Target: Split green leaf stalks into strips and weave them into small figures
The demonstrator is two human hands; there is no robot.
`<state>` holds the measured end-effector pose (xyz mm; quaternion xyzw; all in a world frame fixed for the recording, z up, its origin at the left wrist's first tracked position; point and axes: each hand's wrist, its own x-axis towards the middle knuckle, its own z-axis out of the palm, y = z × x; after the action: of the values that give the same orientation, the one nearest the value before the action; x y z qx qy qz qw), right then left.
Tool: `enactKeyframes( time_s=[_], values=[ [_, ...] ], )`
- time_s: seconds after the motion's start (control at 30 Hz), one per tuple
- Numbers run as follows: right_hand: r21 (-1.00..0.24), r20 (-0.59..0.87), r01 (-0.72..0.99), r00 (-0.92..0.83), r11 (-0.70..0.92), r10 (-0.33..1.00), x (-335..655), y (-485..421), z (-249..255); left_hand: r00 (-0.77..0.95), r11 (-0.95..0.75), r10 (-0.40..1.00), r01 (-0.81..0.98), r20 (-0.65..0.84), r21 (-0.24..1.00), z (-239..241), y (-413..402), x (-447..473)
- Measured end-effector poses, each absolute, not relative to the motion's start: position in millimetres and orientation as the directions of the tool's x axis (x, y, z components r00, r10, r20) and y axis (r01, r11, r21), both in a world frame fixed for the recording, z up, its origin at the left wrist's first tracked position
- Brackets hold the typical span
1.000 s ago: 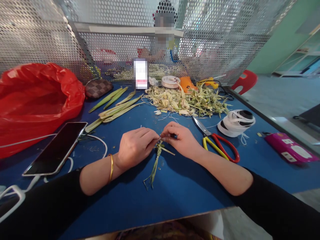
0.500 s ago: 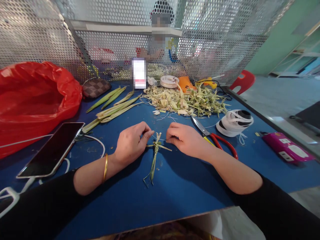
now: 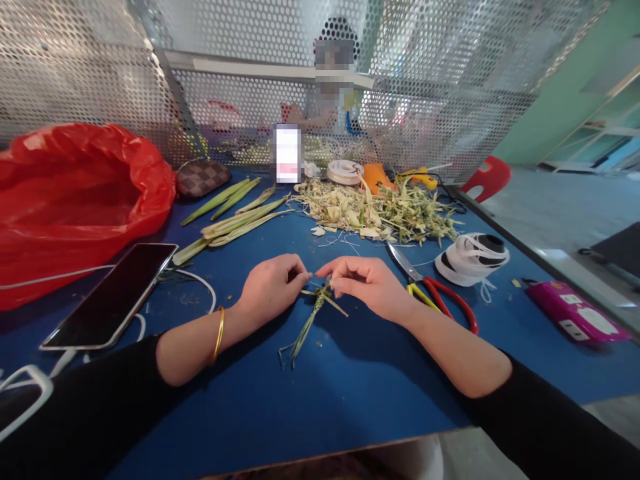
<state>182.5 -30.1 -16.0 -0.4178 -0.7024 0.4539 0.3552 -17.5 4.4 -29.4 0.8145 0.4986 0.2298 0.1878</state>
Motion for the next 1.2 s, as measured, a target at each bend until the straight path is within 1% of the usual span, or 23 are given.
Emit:
enactKeyframes(
  time_s=[0.07, 0.13, 0.2, 0.23, 0.3, 0.4, 0.47, 0.57, 0.7, 0.83, 0.93, 1.03, 1.1, 1.2],
  values=[
    [-0.978, 0.072, 0.143, -0.464, 0.154, 0.883, 179, -31, -21, 0.380, -0.379, 0.913, 0.658, 0.148, 0.651, -30, 5, -17],
    [-0.993, 0.040, 0.074, -0.489, 0.087, 0.872, 177, -30, -24, 0.357, -0.304, 0.927, 0.538, 0.114, 0.786, -29, 6, -16],
    [-0.997, 0.030, 0.053, -0.473, 0.062, 0.881, 177, -29, -27, 0.358, -0.205, 0.931, 0.366, 0.066, 0.908, -27, 6, -15],
    [-0.997, 0.029, 0.056, -0.462, 0.062, 0.886, 177, -29, -27, 0.379, -0.146, 0.925, 0.280, 0.030, 0.949, -26, 6, -15],
    [-0.995, 0.029, 0.075, -0.455, 0.071, 0.890, 177, -28, -27, 0.462, -0.037, 0.886, 0.143, -0.033, 0.989, -23, 5, -15],
    [-0.989, 0.045, 0.108, -0.461, 0.106, 0.886, 177, -28, -27, 0.583, 0.037, 0.810, 0.060, -0.065, 0.997, -21, 3, -14],
    [-0.983, 0.063, 0.123, -0.470, 0.136, 0.880, 176, -28, -26, 0.605, 0.040, 0.794, 0.051, -0.063, 0.998, -21, 1, -13],
    [-0.970, 0.073, 0.168, -0.482, 0.174, 0.873, 176, -30, -26, 0.584, -0.011, 0.810, 0.101, -0.051, 0.995, -22, 0, -10],
    [-0.945, 0.023, 0.277, -0.477, 0.175, 0.879, 174, -32, -25, 0.556, -0.109, 0.830, 0.218, -0.032, 0.970, -24, -1, -9],
    [-0.930, 0.007, 0.323, -0.466, 0.177, 0.885, 172, -33, -24, 0.537, -0.127, 0.842, 0.270, -0.040, 0.954, -24, 0, -9],
    [-0.930, 0.019, 0.321, -0.445, 0.179, 0.895, 171, -33, -24, 0.538, -0.078, 0.840, 0.242, -0.067, 0.967, -23, 0, -8],
    [-0.948, 0.025, 0.280, -0.414, 0.154, 0.910, 171, -31, -28, 0.519, -0.019, 0.850, 0.200, -0.089, 0.980, -21, -1, -9],
    [-0.961, 0.016, 0.248, -0.400, 0.125, 0.916, 170, -30, -30, 0.463, -0.029, 0.884, 0.186, -0.062, 0.982, -20, -2, -9],
    [-0.962, 0.010, 0.242, -0.429, 0.126, 0.903, 166, -30, -34, 0.374, -0.106, 0.926, 0.147, 0.044, 0.983, -22, -2, -8]
  ],
)
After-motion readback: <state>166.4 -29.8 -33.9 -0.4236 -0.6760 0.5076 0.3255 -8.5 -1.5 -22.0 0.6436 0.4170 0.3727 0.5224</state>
